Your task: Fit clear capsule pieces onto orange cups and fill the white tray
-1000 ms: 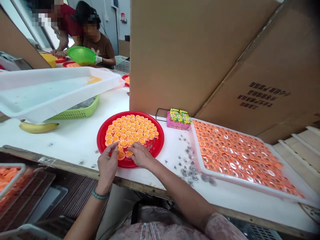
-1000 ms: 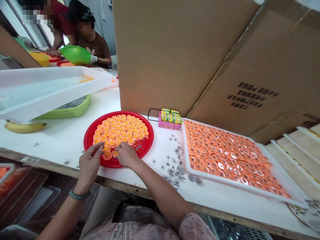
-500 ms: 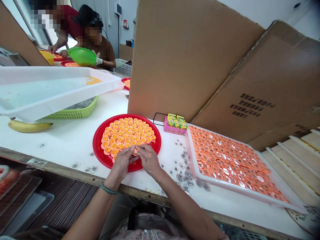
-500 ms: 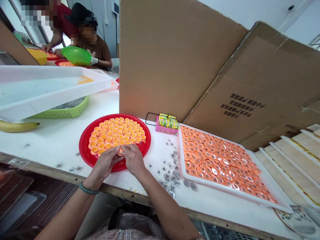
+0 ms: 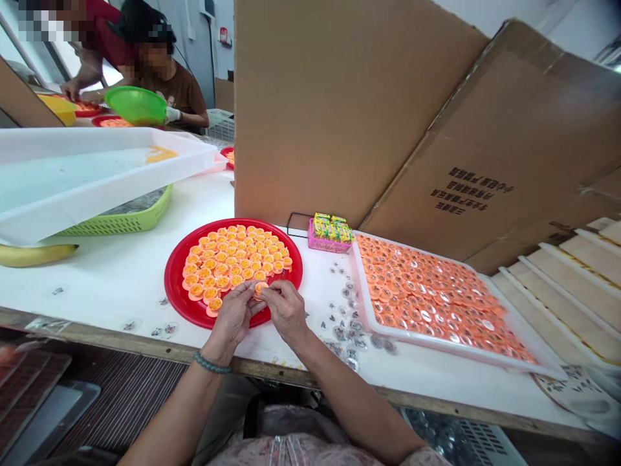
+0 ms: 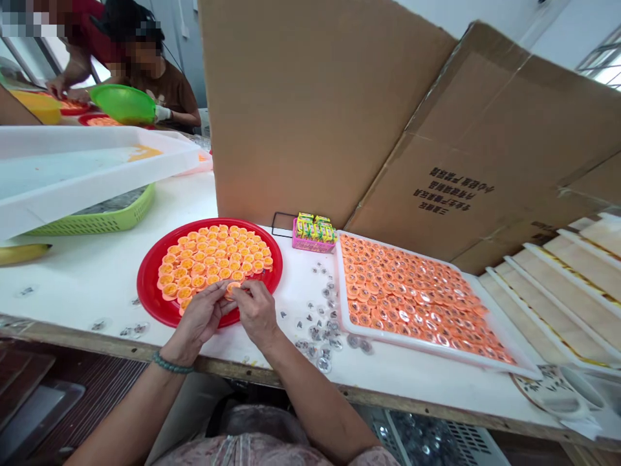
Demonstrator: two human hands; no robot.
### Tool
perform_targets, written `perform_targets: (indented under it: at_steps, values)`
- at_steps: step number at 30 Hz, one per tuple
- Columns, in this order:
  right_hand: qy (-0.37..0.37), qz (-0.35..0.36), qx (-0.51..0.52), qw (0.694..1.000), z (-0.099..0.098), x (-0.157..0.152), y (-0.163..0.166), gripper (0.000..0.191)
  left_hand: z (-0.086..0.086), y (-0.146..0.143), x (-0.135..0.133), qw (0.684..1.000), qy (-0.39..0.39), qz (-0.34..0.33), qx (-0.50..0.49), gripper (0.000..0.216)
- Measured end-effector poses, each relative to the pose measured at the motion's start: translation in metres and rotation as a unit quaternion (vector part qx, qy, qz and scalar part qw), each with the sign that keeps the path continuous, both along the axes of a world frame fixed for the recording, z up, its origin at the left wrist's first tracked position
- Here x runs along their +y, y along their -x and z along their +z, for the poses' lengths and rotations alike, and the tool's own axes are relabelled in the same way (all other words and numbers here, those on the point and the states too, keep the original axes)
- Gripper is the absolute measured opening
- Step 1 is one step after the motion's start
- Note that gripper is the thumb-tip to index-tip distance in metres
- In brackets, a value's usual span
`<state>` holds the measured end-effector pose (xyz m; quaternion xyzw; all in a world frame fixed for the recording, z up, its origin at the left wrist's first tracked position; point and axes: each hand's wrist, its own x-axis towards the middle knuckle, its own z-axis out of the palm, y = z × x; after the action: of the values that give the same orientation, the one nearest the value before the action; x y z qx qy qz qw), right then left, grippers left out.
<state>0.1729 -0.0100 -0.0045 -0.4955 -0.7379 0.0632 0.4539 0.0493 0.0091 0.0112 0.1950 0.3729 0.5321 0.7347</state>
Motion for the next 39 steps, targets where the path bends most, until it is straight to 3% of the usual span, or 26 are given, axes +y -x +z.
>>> perform_targets:
  at_steps: [5,9,13,17,21,24,28,33,39]
  values:
    - [0.058,-0.04,0.047,0.996,0.006,0.01,-0.013,0.026,0.002,0.002,0.003,0.999,0.027,0.03,0.016,0.009]
    - [0.126,-0.039,-0.055,0.99,0.016,0.023,-0.04,0.018,0.001,0.0,0.001,0.999,0.006,0.026,0.028,0.004]
    - [0.152,-0.065,-0.103,0.981,0.024,0.012,-0.075,0.021,0.0,-0.002,-0.001,0.999,0.007,0.021,0.045,0.005]
    - [0.206,-0.048,-0.228,0.951,0.008,-0.019,-0.099,0.017,-0.003,-0.002,0.0,0.998,0.009,0.017,0.056,0.008]
    - [0.191,-0.028,-0.261,0.946,-0.021,-0.038,-0.098,0.017,-0.004,-0.003,0.0,0.997,-0.001,0.005,0.072,0.012]
    - [0.188,-0.053,-0.186,0.963,-0.03,-0.038,-0.093,0.02,-0.003,-0.003,-0.001,0.997,-0.002,0.008,0.08,0.012]
    - [0.236,-0.056,0.043,0.969,-0.02,-0.032,-0.088,0.018,-0.004,-0.003,-0.003,0.996,-0.005,0.013,0.086,0.012]
    - [0.313,0.019,0.346,0.885,0.004,-0.028,-0.071,0.02,-0.007,-0.002,-0.003,0.994,-0.012,-0.017,0.108,0.014]
    - [0.303,0.086,0.474,0.822,0.018,-0.024,-0.052,0.027,-0.007,0.0,-0.004,0.995,-0.016,-0.024,0.098,0.017]
